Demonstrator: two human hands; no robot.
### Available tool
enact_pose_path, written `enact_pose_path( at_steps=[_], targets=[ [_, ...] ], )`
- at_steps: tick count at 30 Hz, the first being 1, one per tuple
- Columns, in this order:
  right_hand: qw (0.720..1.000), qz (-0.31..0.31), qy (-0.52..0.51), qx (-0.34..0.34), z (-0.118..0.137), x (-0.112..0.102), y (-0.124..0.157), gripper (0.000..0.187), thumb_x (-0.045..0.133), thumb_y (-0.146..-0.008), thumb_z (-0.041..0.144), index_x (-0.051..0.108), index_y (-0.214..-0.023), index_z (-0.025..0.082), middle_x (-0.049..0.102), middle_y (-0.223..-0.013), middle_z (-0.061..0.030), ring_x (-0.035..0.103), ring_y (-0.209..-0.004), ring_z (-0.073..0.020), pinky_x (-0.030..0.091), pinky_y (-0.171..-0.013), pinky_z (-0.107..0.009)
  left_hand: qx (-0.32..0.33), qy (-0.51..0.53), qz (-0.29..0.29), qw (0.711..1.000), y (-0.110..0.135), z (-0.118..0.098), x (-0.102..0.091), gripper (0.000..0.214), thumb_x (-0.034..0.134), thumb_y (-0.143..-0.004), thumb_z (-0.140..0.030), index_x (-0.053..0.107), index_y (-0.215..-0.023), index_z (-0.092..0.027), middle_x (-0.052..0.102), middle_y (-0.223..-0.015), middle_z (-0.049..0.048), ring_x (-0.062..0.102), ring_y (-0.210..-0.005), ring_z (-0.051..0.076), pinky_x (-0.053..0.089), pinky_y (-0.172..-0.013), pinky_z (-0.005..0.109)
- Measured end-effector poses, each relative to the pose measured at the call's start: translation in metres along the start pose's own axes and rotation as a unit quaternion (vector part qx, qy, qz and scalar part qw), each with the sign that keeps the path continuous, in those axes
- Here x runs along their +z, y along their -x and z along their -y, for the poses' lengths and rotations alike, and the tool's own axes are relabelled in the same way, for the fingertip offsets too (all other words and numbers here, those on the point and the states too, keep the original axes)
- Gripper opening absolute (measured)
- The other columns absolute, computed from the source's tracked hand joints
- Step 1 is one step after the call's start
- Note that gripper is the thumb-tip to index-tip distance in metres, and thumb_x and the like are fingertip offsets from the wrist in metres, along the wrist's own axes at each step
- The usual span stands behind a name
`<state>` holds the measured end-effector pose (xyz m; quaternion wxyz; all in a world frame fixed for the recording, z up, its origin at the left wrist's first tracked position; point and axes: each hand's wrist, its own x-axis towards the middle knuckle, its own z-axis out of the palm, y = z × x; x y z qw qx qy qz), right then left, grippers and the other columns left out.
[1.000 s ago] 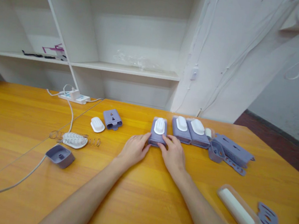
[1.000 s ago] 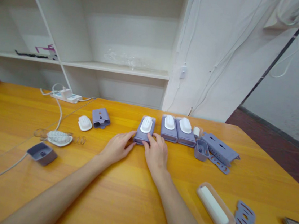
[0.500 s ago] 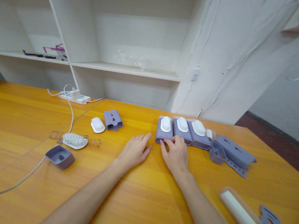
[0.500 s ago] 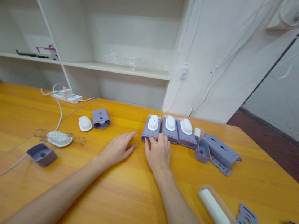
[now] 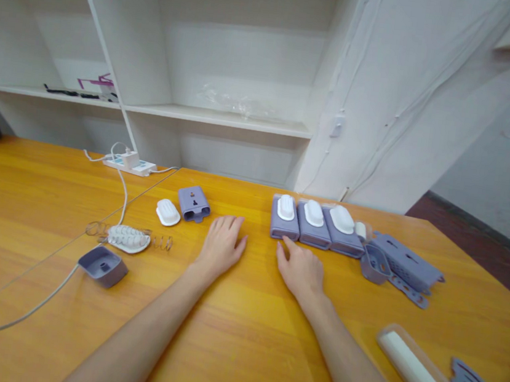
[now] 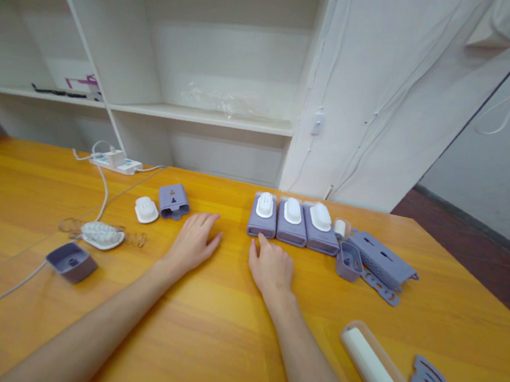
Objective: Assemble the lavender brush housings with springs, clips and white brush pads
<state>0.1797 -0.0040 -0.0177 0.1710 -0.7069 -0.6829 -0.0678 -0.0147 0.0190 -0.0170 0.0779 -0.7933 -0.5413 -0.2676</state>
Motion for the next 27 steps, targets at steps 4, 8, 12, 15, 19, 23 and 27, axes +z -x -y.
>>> enact_pose_path(
  at_steps=[4,8,12,15,19,23,27],
  targets=[
    [1.000,0.006,-0.013,-0.007,0.000,-0.002,0.000,0.036,0.037,-0.088,0.040,0.065,-0.107,0.028,0.071,-0.077,-0.0098,0.066,-0.067,-0.0250,0.043,-0.058,-0.032,-0.111,-0.092,-0.097,0.985,-0.004,0.015,-0.001,0.049,0.049,-0.081,-0.033,0.044,-0.125,-0.011,0.037,-0.134,0.0215,0.024,-0.131,0.037,0.017,-0.105,0.055],
    [1.000,0.006,-0.023,-0.014,0.000,-0.004,0.001,0.033,0.037,-0.088,0.038,0.068,-0.096,0.027,0.071,-0.077,-0.0089,0.066,-0.066,-0.0244,0.042,-0.057,-0.031,-0.183,-0.126,-0.102,0.970,-0.002,0.023,0.006,0.057,0.051,-0.079,-0.037,0.042,-0.127,-0.010,0.030,-0.139,0.0248,0.017,-0.132,0.041,0.014,-0.102,0.060],
    [0.999,0.006,-0.035,-0.014,0.001,-0.004,0.001,0.033,0.038,-0.088,0.037,0.068,-0.091,0.025,0.071,-0.078,-0.0086,0.065,-0.066,-0.0223,0.041,-0.058,-0.030,-0.178,-0.151,-0.071,0.970,0.000,0.024,0.007,0.049,0.048,-0.080,-0.038,0.048,-0.120,-0.010,0.038,-0.134,0.0240,0.027,-0.129,0.039,0.017,-0.102,0.058],
    [0.999,0.004,-0.034,-0.014,0.001,-0.003,0.001,0.032,0.039,-0.088,0.037,0.068,-0.091,0.025,0.071,-0.078,-0.0083,0.065,-0.066,-0.0221,0.041,-0.058,-0.030,-0.162,-0.158,-0.061,0.972,0.000,0.018,0.001,0.044,0.047,-0.081,-0.037,0.050,-0.117,-0.013,0.044,-0.128,0.0206,0.034,-0.123,0.037,0.016,-0.101,0.060],
    [1.000,0.003,-0.023,-0.016,0.000,-0.002,0.001,0.031,0.039,-0.088,0.037,0.068,-0.090,0.027,0.071,-0.078,-0.0073,0.065,-0.066,-0.0230,0.040,-0.057,-0.030,-0.121,-0.134,-0.049,0.982,0.003,0.001,-0.005,0.037,0.048,-0.081,-0.034,0.053,-0.113,-0.017,0.047,-0.123,0.0173,0.040,-0.116,0.035,0.017,-0.101,0.060],
    [0.999,-0.003,-0.018,-0.026,0.000,-0.001,0.001,0.032,0.037,-0.089,0.036,0.068,-0.090,0.027,0.071,-0.079,-0.0062,0.066,-0.066,-0.0236,0.040,-0.056,-0.030,-0.039,-0.066,-0.020,0.997,0.005,-0.016,-0.004,0.036,0.047,-0.081,-0.030,0.051,-0.115,-0.018,0.046,-0.126,0.0161,0.041,-0.115,0.033,0.024,-0.100,0.056],
    [0.999,-0.003,-0.021,-0.025,0.000,-0.003,0.002,0.031,0.038,-0.089,0.035,0.068,-0.089,0.026,0.071,-0.079,-0.0071,0.066,-0.067,-0.0233,0.039,-0.056,-0.030,0.070,0.022,0.027,0.997,0.006,-0.022,-0.004,0.041,0.045,-0.083,-0.028,0.045,-0.123,-0.018,0.044,-0.132,0.0132,0.039,-0.120,0.029,0.024,-0.105,0.049]
  ],
)
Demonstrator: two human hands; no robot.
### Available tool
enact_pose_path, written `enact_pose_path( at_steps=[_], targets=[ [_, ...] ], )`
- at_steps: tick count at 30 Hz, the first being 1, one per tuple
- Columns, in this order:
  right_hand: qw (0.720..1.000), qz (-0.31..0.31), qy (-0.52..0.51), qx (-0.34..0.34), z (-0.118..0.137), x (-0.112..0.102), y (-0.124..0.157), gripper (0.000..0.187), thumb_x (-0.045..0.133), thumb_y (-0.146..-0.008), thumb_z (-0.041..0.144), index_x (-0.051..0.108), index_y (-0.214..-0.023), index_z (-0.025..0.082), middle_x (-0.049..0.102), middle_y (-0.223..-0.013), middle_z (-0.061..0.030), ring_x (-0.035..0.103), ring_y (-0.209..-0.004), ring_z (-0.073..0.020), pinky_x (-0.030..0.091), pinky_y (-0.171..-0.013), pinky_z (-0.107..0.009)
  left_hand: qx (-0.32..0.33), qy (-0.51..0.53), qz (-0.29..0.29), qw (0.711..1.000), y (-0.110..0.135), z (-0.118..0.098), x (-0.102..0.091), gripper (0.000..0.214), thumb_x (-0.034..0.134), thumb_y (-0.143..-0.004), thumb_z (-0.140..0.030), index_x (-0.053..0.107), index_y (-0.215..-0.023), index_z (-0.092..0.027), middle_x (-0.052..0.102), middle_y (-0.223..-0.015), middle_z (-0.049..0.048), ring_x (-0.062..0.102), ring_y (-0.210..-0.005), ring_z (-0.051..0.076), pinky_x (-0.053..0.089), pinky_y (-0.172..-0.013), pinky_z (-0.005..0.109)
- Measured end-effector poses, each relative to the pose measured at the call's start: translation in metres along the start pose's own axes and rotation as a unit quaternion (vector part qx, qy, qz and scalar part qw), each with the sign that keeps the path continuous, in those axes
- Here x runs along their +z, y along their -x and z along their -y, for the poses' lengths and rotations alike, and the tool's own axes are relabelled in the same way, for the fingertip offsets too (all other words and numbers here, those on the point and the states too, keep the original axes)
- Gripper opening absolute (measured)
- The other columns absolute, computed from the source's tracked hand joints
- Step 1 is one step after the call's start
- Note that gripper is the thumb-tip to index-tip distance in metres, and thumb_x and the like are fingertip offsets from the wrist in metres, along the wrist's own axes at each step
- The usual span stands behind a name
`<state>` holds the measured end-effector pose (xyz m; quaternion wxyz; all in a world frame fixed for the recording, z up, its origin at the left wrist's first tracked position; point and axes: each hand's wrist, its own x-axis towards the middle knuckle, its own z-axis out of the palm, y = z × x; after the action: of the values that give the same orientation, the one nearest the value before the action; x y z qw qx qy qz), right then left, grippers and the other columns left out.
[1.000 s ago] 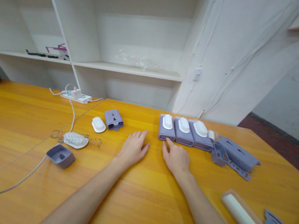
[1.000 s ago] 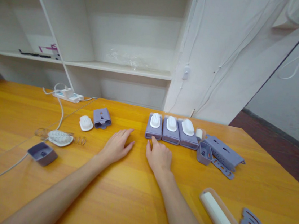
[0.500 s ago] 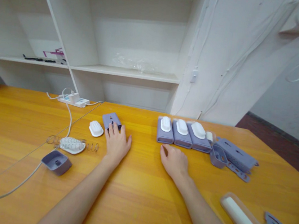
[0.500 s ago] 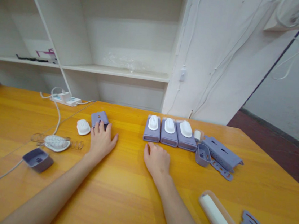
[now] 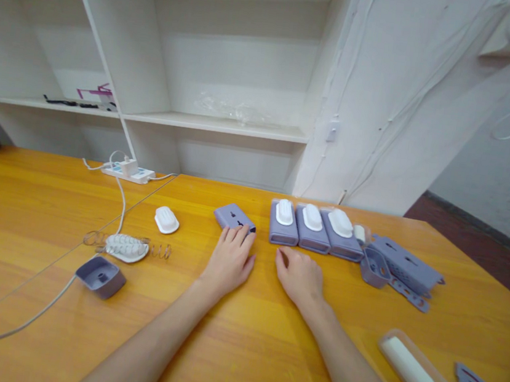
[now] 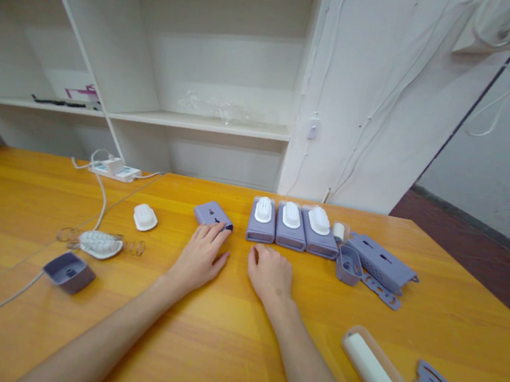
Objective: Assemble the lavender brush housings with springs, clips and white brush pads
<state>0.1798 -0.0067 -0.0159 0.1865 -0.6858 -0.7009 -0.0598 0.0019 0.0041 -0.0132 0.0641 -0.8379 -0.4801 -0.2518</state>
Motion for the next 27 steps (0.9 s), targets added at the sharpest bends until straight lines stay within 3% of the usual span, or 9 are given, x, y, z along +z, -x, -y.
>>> enact_pose_path(
  at_steps=[3,6,12,15,18,23,27],
  targets=[
    [1.000,0.004,-0.002,-0.001,0.000,-0.001,0.000,0.031,0.038,-0.088,0.035,0.067,-0.089,0.026,0.071,-0.080,-0.0074,0.065,-0.067,-0.0233,0.039,-0.056,-0.030,0.040,0.031,0.015,0.999,0.001,0.001,0.002,0.048,0.043,-0.084,-0.027,0.036,-0.131,-0.016,0.041,-0.137,0.0120,0.034,-0.127,0.024,0.020,-0.109,0.044],
    [1.000,0.005,0.000,-0.003,0.000,0.000,0.000,0.031,0.037,-0.089,0.035,0.067,-0.090,0.026,0.071,-0.081,-0.0064,0.066,-0.068,-0.0238,0.039,-0.056,-0.030,0.035,0.016,0.018,0.999,0.001,0.002,0.003,0.051,0.042,-0.085,-0.028,0.033,-0.133,-0.015,0.038,-0.140,0.0123,0.028,-0.132,0.024,0.015,-0.110,0.046],
    [1.000,0.021,0.008,0.000,0.000,-0.001,0.001,0.031,0.036,-0.090,0.035,0.066,-0.090,0.027,0.071,-0.083,-0.0047,0.066,-0.071,-0.0228,0.039,-0.059,-0.029,0.010,-0.118,0.017,0.993,-0.002,-0.004,-0.009,0.052,0.041,-0.085,-0.027,0.033,-0.135,-0.016,0.042,-0.135,0.0160,0.033,-0.127,0.029,0.012,-0.107,0.053],
    [1.000,0.030,0.010,0.000,0.000,-0.002,0.001,0.032,0.035,-0.090,0.035,0.065,-0.091,0.027,0.071,-0.084,-0.0042,0.066,-0.073,-0.0225,0.038,-0.059,-0.029,-0.044,-0.199,0.037,0.978,-0.001,0.000,-0.019,0.051,0.038,-0.083,-0.018,0.034,-0.134,-0.017,0.053,-0.121,0.0165,0.046,-0.114,0.029,0.018,-0.103,0.055],
    [0.999,0.035,0.014,0.002,0.000,-0.003,0.001,0.033,0.034,-0.090,0.036,0.065,-0.092,0.027,0.071,-0.083,-0.0043,0.065,-0.072,-0.0225,0.037,-0.058,-0.029,-0.145,-0.251,0.087,0.953,0.005,0.009,-0.028,0.050,0.037,-0.082,-0.014,0.038,-0.132,-0.015,0.058,-0.105,0.0178,0.054,-0.099,0.029,0.030,-0.093,0.056],
    [1.000,0.028,0.013,-0.005,0.000,-0.002,0.002,0.032,0.034,-0.090,0.037,0.065,-0.090,0.027,0.071,-0.083,-0.0039,0.065,-0.071,-0.0218,0.035,-0.057,-0.028,-0.262,-0.319,0.143,0.900,0.013,0.021,-0.048,0.048,0.029,-0.082,-0.007,0.044,-0.126,-0.017,0.051,-0.117,0.0216,0.050,-0.104,0.035,0.043,-0.072,0.054],
    [1.000,0.023,0.010,-0.003,-0.001,-0.002,0.002,0.030,0.035,-0.090,0.036,0.065,-0.091,0.028,0.071,-0.084,-0.0030,0.065,-0.071,-0.0219,0.036,-0.057,-0.029,-0.310,-0.291,0.186,0.886,0.011,0.029,-0.054,0.039,0.028,-0.081,-0.003,0.054,-0.109,-0.013,0.059,-0.100,0.0186,0.058,-0.090,0.030,0.048,-0.063,0.043]
  ],
)
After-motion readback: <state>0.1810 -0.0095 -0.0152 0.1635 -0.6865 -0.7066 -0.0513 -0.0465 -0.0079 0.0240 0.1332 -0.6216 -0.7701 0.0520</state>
